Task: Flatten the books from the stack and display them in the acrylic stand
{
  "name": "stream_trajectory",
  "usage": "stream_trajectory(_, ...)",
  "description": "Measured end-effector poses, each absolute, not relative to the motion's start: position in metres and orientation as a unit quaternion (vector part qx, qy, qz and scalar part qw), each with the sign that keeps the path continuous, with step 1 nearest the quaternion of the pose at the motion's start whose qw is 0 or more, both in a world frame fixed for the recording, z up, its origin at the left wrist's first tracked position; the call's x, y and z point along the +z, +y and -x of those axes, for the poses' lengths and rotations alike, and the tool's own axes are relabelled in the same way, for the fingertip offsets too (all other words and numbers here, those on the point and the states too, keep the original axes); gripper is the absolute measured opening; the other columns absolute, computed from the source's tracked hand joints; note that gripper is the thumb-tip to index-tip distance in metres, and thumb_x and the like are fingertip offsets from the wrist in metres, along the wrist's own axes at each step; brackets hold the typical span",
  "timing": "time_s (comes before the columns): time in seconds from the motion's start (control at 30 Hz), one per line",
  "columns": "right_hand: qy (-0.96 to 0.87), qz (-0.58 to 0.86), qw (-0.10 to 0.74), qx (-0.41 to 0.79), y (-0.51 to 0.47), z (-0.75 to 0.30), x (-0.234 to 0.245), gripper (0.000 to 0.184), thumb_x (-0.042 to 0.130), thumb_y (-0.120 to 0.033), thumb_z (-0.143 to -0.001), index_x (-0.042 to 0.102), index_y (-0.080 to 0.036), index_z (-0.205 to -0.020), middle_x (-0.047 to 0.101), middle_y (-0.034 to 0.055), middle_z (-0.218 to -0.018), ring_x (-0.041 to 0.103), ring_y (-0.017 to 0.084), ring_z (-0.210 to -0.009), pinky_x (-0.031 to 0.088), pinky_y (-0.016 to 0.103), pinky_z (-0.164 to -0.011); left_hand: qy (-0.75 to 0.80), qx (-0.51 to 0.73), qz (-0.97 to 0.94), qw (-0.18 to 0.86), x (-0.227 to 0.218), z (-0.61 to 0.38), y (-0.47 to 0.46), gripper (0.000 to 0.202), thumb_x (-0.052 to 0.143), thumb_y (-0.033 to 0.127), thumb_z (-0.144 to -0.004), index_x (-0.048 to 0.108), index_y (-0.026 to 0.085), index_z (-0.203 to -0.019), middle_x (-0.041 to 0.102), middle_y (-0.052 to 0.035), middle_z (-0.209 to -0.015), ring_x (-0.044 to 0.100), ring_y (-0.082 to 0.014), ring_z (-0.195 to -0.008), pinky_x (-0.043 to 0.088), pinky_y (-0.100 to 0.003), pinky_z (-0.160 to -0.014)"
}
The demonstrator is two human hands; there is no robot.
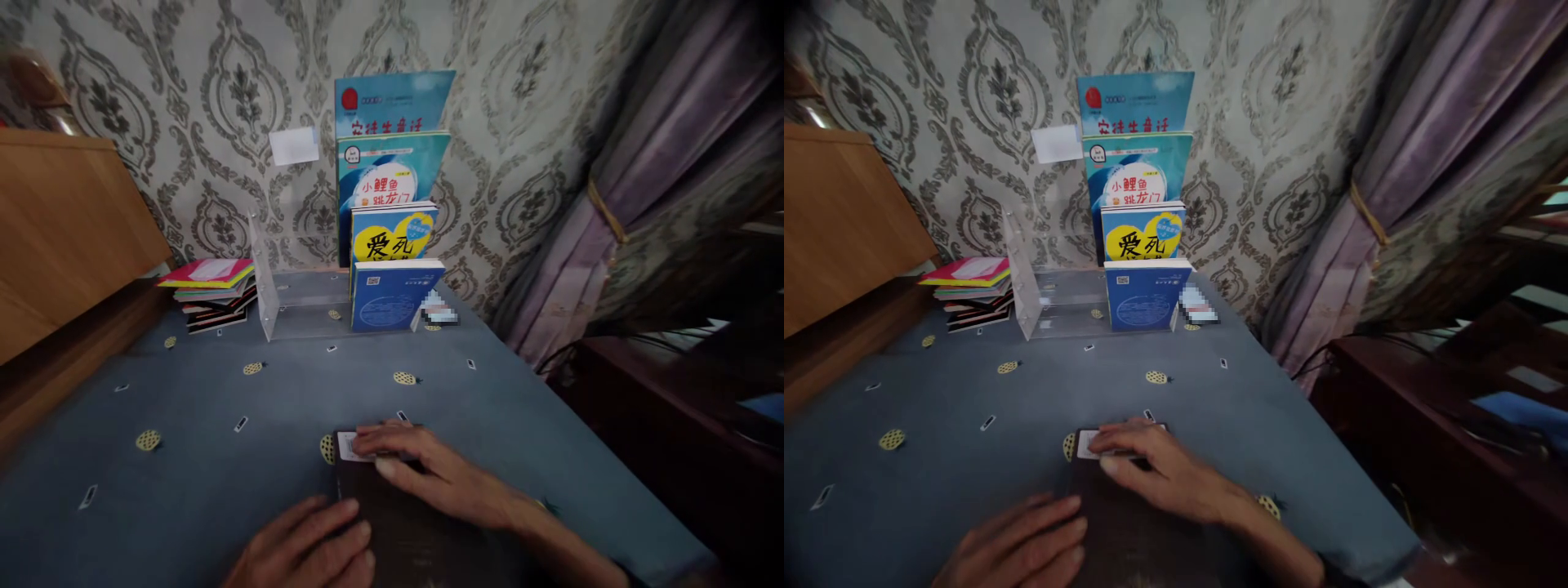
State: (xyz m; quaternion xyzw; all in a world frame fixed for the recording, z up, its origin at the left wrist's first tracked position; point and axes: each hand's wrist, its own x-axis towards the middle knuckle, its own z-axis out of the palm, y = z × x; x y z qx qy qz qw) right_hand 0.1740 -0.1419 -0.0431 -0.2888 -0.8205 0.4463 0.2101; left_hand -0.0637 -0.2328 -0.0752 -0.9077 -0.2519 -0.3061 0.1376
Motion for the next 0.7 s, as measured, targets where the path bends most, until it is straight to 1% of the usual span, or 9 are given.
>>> stream_trajectory(0.1, -0.734, 0.325, 0.269, 0.532, -0.134, -0.181, -0.04, 0.052, 0.041, -0.06, -0.096, 0.074, -0.021, -0.103, 0.076, 0.008, -0.105, 0.07, 0.024, -0.101, 0.051, 0.045, -0.097, -0.269, -0.342, 0.897, 0.083, -0.063, 0.067, -0.223, 0.032, 0.042, 0.018, -0.1, 0.056, 0.018, -0.129, 0.075, -0.0046, -0.109, 0.067, -0.0175, -0.112, 0.06, -0.028, -0.089)
stream_trajectory(0.2, -0.651, 0.343, 0.34, 0.585, -0.129, -0.19, -0.046, 0.064, 0.035, -0.068, -0.093, 0.075, -0.019, -0.096, 0.077, 0.0102, -0.097, 0.071, 0.027, -0.096, 0.053, 0.047, -0.092, -0.306, -0.386, 0.87, -0.03, -0.043, 0.069, -0.21, 0.034, 0.04, 0.025, -0.101, 0.053, 0.019, -0.132, 0.073, -0.0082, -0.111, 0.068, -0.0191, -0.105, 0.059, -0.03, -0.085)
stream_trajectory(0.23, -0.629, 0.341, 0.363, 0.597, -0.128, -0.192, -0.049, 0.067, 0.032, -0.071, -0.092, 0.074, -0.019, -0.097, 0.077, 0.0109, -0.097, 0.071, 0.027, -0.095, 0.055, 0.047, -0.089, -0.336, -0.405, 0.848, -0.062, -0.036, 0.068, -0.205, 0.03, 0.041, 0.026, -0.101, 0.057, 0.021, -0.126, 0.073, -0.0068, -0.105, 0.07, -0.0183, -0.097, 0.059, -0.029, -0.081)
stream_trajectory(0.33, -0.582, 0.323, 0.445, 0.599, -0.127, -0.194, -0.057, 0.067, 0.033, -0.075, -0.089, 0.072, -0.022, -0.104, 0.076, 0.011, -0.097, 0.07, 0.029, -0.094, 0.057, 0.045, -0.082, -0.449, -0.445, 0.759, -0.157, -0.018, 0.062, -0.188, 0.023, 0.046, 0.029, -0.099, 0.066, 0.021, -0.091, 0.069, 0.0001, -0.076, 0.067, -0.0137, -0.07, 0.057, -0.022, -0.063)
stream_trajectory(0.37, -0.577, 0.316, 0.468, 0.589, -0.127, -0.193, -0.057, 0.064, 0.038, -0.074, -0.089, 0.071, -0.023, -0.108, 0.076, 0.0104, -0.099, 0.069, 0.029, -0.097, 0.057, 0.045, -0.083, -0.474, -0.458, 0.727, -0.193, -0.013, 0.059, -0.181, 0.026, 0.047, 0.031, -0.098, 0.065, 0.02, -0.083, 0.066, 0.0012, -0.07, 0.065, -0.0127, -0.065, 0.055, -0.021, -0.06)
stream_trajectory(0.43, -0.58, 0.317, 0.499, 0.561, -0.127, -0.188, -0.052, 0.054, 0.047, -0.068, -0.089, 0.068, -0.025, -0.114, 0.074, 0.0085, -0.104, 0.066, 0.029, -0.106, 0.054, 0.043, -0.09, -0.489, -0.488, 0.672, -0.265, -0.008, 0.054, -0.166, 0.03, 0.048, 0.036, -0.097, 0.063, 0.018, -0.079, 0.062, 0.0014, -0.07, 0.063, -0.0118, -0.062, 0.055, -0.021, -0.058)
stream_trajectory(0.53, -0.599, 0.346, 0.504, 0.517, -0.122, -0.179, -0.038, 0.046, 0.049, -0.06, -0.092, 0.065, -0.026, -0.119, 0.073, 0.0066, -0.107, 0.064, 0.026, -0.109, 0.052, 0.041, -0.096, -0.488, -0.519, 0.611, -0.344, -0.009, 0.052, -0.146, 0.03, 0.053, 0.045, -0.092, 0.062, 0.016, -0.086, 0.061, 0.0008, -0.075, 0.059, -0.0104, -0.057, 0.055, -0.022, -0.052)
stream_trajectory(0.63, -0.611, 0.361, 0.504, 0.493, -0.107, -0.173, -0.036, 0.044, 0.045, -0.055, -0.096, 0.063, -0.025, -0.123, 0.072, 0.0063, -0.108, 0.065, 0.023, -0.106, 0.053, 0.04, -0.094, -0.506, -0.501, 0.575, -0.403, -0.023, 0.059, -0.131, 0.035, 0.057, 0.052, -0.088, 0.059, 0.017, -0.094, 0.057, 0.003, -0.07, 0.052, -0.0085, -0.047, 0.048, -0.02, -0.04)
stream_trajectory(0.7, -0.62, 0.373, 0.497, 0.478, -0.092, -0.172, -0.047, 0.042, 0.047, -0.051, -0.096, 0.062, -0.024, -0.124, 0.072, 0.0069, -0.109, 0.066, 0.023, -0.105, 0.054, 0.04, -0.092, -0.528, -0.456, 0.574, -0.427, -0.038, 0.069, -0.126, 0.037, 0.054, 0.054, -0.088, 0.055, 0.018, -0.097, 0.054, 0.005, -0.065, 0.048, -0.0086, -0.043, 0.044, -0.019, -0.037)
